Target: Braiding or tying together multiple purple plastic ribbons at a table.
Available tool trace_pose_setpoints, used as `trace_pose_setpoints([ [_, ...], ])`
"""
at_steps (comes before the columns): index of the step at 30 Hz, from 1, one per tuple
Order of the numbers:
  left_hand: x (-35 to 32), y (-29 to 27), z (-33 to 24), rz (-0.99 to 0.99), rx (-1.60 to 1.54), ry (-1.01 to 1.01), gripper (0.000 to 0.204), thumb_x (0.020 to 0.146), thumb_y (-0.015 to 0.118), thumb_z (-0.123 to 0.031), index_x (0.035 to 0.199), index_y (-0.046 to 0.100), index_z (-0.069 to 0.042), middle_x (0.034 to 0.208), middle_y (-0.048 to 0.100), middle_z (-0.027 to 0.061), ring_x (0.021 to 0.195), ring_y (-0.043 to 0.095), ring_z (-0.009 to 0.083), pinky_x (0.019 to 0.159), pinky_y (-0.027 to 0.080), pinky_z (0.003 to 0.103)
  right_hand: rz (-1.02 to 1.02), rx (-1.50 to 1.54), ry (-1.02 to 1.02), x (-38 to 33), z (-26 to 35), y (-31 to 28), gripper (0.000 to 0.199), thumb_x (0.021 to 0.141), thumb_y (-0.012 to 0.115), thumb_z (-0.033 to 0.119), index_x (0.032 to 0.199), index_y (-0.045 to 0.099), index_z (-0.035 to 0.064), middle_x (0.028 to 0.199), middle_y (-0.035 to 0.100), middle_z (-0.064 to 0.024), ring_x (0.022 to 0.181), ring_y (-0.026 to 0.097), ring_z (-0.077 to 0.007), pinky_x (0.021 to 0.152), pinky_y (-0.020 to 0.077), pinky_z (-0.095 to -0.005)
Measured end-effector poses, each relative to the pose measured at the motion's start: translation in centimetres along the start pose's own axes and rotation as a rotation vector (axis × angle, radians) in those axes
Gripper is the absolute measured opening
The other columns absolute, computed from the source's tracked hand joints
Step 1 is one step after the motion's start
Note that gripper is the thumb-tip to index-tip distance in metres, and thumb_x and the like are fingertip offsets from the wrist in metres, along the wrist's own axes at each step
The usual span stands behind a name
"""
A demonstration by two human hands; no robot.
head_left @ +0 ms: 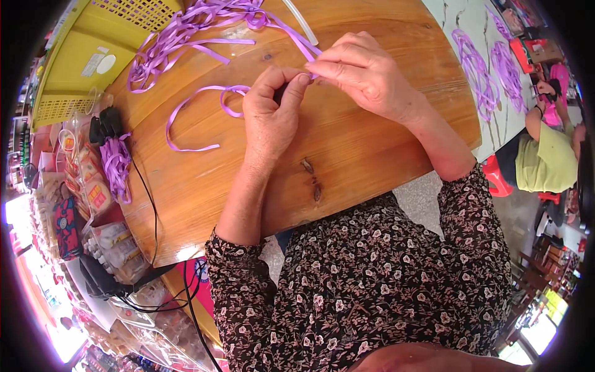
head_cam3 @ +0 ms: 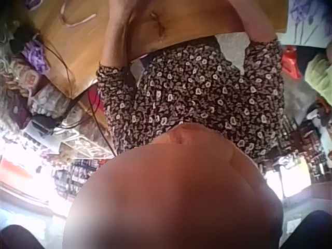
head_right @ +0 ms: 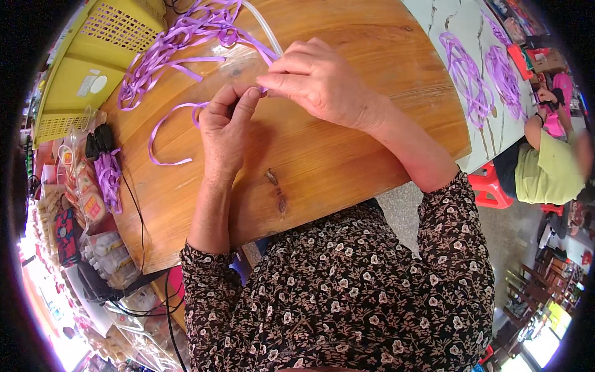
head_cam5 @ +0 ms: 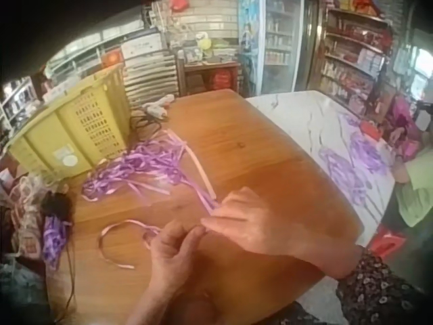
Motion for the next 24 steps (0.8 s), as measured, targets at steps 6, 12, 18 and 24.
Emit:
trace_pose_setpoints([
  [6,0.2,0.1,-1.5,0.092,0.164,0.057,0.007,0.084,0.065,-0.005,0.086,0.065,0.001,0.072,0.054,0.0014,0.065,0.048,0.008,0.059,0.039,0.023,0.009,-0.05,0.075,-0.1,-0.8,-0.6,0.016,0.071,0.07,0.0,0.087,0.068,0.0042,0.082,0.061,-0.0035,0.074,0.057,-0.0191,0.067,0.0443,-0.0304],
  [12,0.7,-1.3,-0.7,-0.007,-0.088,-0.131,0.006,0.083,0.067,-0.002,0.088,0.067,0.0,0.078,0.06,-0.0036,0.07,0.051,0.0041,0.064,0.042,0.019,0.262,0.507,0.47,-1.4,-3.4,1.4,0.009,0.08,0.066,0.002,0.089,0.068,0.0017,0.084,0.062,-0.0048,0.079,0.058,-0.0146,0.071,0.0451,-0.0262],
  [18,0.2,-0.6,-0.5,-0.025,-0.399,-0.216,0.008,0.083,0.066,-0.001,0.091,0.063,-0.003,0.08,0.061,-0.0017,0.074,0.055,0.0045,0.068,0.044,0.019,0.139,1.447,0.882,-3.2,-3.2,4.2,0.018,0.085,0.061,0.002,0.102,0.066,-0.0019,0.098,0.065,-0.0075,0.085,0.058,-0.0125,0.076,0.0459,-0.0233],
  [24,-0.6,0.9,-0.3,-0.04,-0.411,-0.188,0.01,0.084,0.065,-0.001,0.094,0.063,-0.002,0.084,0.062,-0.0011,0.076,0.054,0.0042,0.07,0.044,0.018,0.012,1.145,0.731,-2.5,-3.6,3.6,0.023,0.086,0.059,-0.001,0.108,0.065,-0.0012,0.101,0.064,-0.009,0.091,0.059,-0.0127,0.081,0.0463,-0.023],
])
Point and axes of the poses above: each hand's wrist, its own x-axis towards the middle knuckle, its own y-axis out of the palm, z = x × y, the point moved 7 cm from there along x, towards the middle knuckle
